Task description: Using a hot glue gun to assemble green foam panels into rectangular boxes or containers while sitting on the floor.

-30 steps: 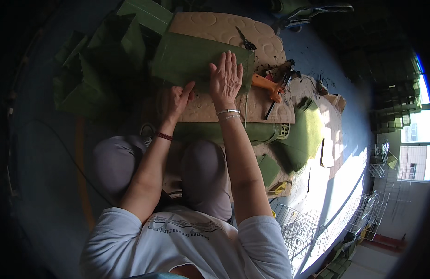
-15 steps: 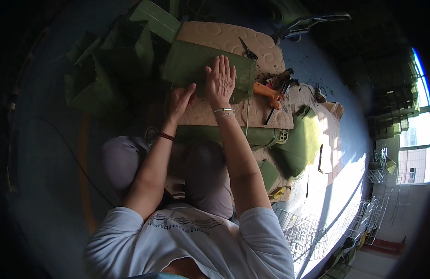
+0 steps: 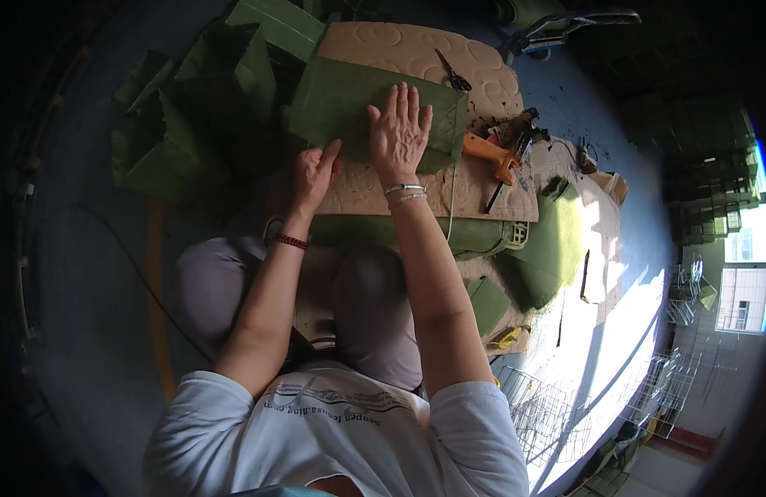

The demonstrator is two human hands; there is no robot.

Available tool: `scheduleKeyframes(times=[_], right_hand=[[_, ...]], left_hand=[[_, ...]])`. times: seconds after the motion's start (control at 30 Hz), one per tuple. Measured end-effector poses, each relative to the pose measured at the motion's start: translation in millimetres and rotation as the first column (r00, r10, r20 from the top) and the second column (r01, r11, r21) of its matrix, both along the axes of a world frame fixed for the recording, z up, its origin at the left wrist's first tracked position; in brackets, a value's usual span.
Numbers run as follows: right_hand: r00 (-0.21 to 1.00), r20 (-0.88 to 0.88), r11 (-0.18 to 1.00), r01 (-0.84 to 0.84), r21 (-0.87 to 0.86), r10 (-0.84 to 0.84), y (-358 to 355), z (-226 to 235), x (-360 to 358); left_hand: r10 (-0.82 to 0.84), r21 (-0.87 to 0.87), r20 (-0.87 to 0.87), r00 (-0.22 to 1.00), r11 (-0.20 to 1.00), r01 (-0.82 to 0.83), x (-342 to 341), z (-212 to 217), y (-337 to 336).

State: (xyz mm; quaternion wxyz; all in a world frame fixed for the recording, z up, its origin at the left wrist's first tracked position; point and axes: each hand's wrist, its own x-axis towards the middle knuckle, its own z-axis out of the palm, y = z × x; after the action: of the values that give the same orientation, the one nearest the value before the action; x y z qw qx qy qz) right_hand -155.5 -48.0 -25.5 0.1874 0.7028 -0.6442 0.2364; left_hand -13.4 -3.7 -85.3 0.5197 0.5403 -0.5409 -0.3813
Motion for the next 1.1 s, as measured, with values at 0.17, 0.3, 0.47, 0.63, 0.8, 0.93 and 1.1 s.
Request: scheduleKeyframes(times=[0.17, 0.3, 0.47, 0.63, 0.8, 0.93, 1.1], right_hand=[[1.000, -0.015, 1.000, -0.027, -0.014, 0.027, -2, -1, -3], [0.998, -0.017, 0.998, -0.062, 0.021, 0.062, 0, 0, -7], [0.998, -0.044, 0.999, -0.039, -0.010, 0.039, -4, 3, -6], [0.991, 0.056, 0.992, -0.123, 0.008, 0.123, 1, 5, 26], [0.996, 0.018, 0.996, -0.085, 0.015, 0.085, 0, 1, 24], [0.995, 0.027, 0.995, -0.097, 0.000, 0.096, -1, 1, 27], [0.996, 0.035, 0.996, -0.087, -0.004, 0.087, -1, 0, 27]], left_hand=[[-0.014, 0.063, -0.073, 0.997, 0.998, 0.018, -4, 0, -1], [0.005, 0.057, -0.067, 0.998, 0.998, -0.001, -5, -2, 0], [-0.021, 0.117, -0.135, 0.991, 0.992, 0.037, -8, 1, -7], [-0.039, 0.053, -0.252, 0.967, 0.997, 0.054, 2, -1, -2], [0.031, 0.073, -0.324, 0.946, 0.997, -0.007, 24, 32, 2], [0.060, 0.097, -0.151, 0.987, 0.994, -0.045, 44, 50, -6], [0.047, -0.013, 0.036, 0.998, 0.999, -0.047, 54, 47, -2]])
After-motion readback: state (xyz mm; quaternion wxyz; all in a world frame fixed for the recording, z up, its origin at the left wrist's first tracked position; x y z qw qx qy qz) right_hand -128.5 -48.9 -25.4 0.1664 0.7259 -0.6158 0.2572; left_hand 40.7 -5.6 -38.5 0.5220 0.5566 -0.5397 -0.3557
